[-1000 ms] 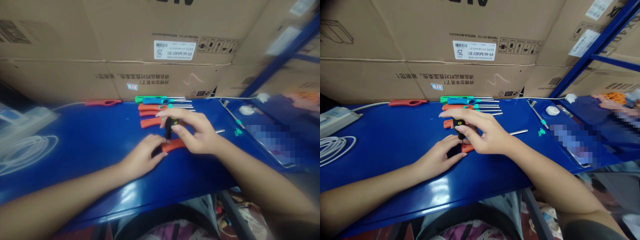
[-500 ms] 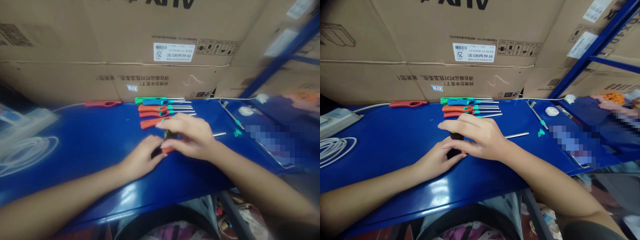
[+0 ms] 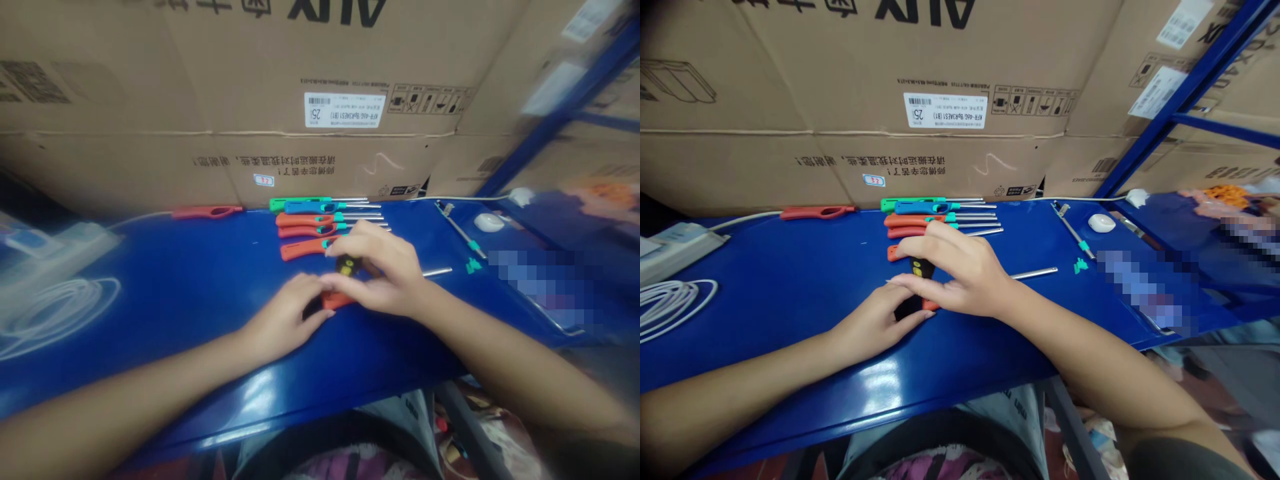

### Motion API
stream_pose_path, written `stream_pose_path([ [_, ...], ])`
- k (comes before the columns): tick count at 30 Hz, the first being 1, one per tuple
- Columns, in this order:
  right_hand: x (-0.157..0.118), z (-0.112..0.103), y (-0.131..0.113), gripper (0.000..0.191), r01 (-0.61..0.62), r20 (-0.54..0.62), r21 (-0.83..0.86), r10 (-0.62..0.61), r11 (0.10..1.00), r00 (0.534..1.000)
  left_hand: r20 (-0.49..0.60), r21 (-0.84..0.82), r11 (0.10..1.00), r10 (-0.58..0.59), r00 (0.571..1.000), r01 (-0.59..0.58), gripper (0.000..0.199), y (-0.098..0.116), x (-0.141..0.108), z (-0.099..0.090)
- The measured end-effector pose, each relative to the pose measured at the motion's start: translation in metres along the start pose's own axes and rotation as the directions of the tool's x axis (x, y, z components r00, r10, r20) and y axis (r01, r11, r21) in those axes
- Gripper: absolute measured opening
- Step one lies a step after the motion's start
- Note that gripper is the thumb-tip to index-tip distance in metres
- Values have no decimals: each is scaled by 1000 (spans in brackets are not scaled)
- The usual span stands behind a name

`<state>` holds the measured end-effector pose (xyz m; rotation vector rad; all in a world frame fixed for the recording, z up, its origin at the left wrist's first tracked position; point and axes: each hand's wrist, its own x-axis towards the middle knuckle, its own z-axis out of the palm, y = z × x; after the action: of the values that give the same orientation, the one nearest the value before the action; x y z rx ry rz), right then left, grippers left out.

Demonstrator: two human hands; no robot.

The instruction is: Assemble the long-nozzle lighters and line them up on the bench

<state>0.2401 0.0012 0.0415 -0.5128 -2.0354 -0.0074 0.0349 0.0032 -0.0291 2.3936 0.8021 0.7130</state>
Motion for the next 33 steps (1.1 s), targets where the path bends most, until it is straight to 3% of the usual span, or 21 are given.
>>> stream_pose_path([
  [2, 1, 2, 0, 21, -48, 29, 40, 47, 998, 998, 5, -4, 1000, -3, 1000, 3, 23, 1, -1, -1],
  [5, 5, 1, -1, 19, -244, 109, 198, 226, 949, 968, 28, 11, 1000, -10, 1000, 9, 28, 5, -2, -5],
  [7, 10, -5, 1, 19, -310, 52, 293, 309, 905, 950, 57, 35, 999, -11, 998, 9, 30, 9, -2, -10],
  [9, 16, -17, 9, 19, -305, -101, 305, 349, 902, 932, 89, 85, 996, -19, 996, 12, 39, 13, -4, -16],
  [11, 18, -34, 21, 17, -308, -227, 188, 346, 933, 910, 110, 156, 987, -51, 993, 33, 50, 17, -5, -21],
  [13, 16, -52, 36, 15, -326, -262, -52, 302, 944, 917, 123, 211, 976, -86, 989, 58, 54, 19, -7, -24],
  [16, 3, -74, 59, 6, -347, -119, -462, 331, 816, 936, 132, 263, 963, -104, 986, 66, 47, 20, -5, -23],
  [17, -3, -78, 65, 5, -362, -69, -543, 389, 758, 919, 137, 285, 956, -107, 985, 64, 44, 21, -3, -22],
  [19, -14, -81, 76, 10, -439, -34, -640, 548, 630, 836, 158, 336, 940, -125, 980, 66, 34, 22, 1, -21],
  [22, -28, -81, 90, 14, -541, 12, -721, 789, 433, 614, 179, 380, 921, -163, 970, 85, 23, 20, 9, -25],
  [23, -31, -81, 94, 16, -551, 26, -734, 828, 397, 560, 179, 379, 921, -165, 970, 87, 22, 18, 11, -27],
  [27, -42, -85, 105, 25, -562, 78, -757, 900, 334, 429, 142, 316, 948, -89, 986, 40, 21, 4, 21, -43],
  [31, -48, -91, 107, 43, -543, 165, -791, 953, 282, 254, 46, 328, 944, -36, 998, 19, 26, -14, 32, -60],
  [33, -48, -93, 105, 51, -526, 199, -804, 959, 276, 200, 2, 359, 933, -34, 999, 31, 31, -23, 35, -67],
])
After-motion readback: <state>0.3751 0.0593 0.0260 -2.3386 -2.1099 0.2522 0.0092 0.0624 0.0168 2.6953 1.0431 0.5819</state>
